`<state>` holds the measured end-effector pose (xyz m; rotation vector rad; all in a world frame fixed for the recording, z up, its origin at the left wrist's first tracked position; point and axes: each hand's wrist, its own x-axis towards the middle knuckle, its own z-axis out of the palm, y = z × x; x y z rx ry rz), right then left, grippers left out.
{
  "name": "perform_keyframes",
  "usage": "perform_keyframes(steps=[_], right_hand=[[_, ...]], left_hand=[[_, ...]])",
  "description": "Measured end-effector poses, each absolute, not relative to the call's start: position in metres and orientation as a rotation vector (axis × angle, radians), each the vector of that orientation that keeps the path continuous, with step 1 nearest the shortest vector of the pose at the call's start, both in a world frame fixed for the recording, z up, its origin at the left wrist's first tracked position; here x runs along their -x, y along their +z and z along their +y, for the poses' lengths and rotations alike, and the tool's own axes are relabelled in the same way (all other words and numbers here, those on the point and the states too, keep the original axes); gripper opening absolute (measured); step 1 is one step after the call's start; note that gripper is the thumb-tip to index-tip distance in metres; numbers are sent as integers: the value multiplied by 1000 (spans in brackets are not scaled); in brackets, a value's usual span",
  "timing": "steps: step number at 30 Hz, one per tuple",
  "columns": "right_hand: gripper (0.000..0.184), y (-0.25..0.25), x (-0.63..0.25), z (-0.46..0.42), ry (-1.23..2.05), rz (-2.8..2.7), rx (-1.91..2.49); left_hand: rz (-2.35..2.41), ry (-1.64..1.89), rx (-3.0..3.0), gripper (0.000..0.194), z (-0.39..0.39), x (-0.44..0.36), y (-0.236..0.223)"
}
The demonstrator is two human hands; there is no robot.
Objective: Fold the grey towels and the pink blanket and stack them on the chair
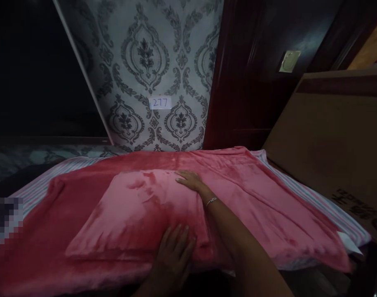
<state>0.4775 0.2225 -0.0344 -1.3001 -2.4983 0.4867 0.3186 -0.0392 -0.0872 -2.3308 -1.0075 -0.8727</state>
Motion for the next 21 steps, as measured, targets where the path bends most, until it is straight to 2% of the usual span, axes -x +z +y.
perform_keyframes(steps=[6,10,15,18,21], right_hand=[[69,-15,-474,210,450,-2506,1433],[67,10,-459,187,349,-2494,1512],[56,21,-417,122,325,-2792,1014],[57,13,-397,99,375,-2923,765],[60,9,-388,112,255,-2964,756]], left_hand=[[-1048,-729,2460,61,-50,-314,-70],[-1061,-798,2455,57,-58,-297,-49],[-1270,-961,2213,50,-60,-256,-43],[-1307,-859,2205,57,-61,-240,-56],[-1298,-854,2212,64,-63,-237,-71]])
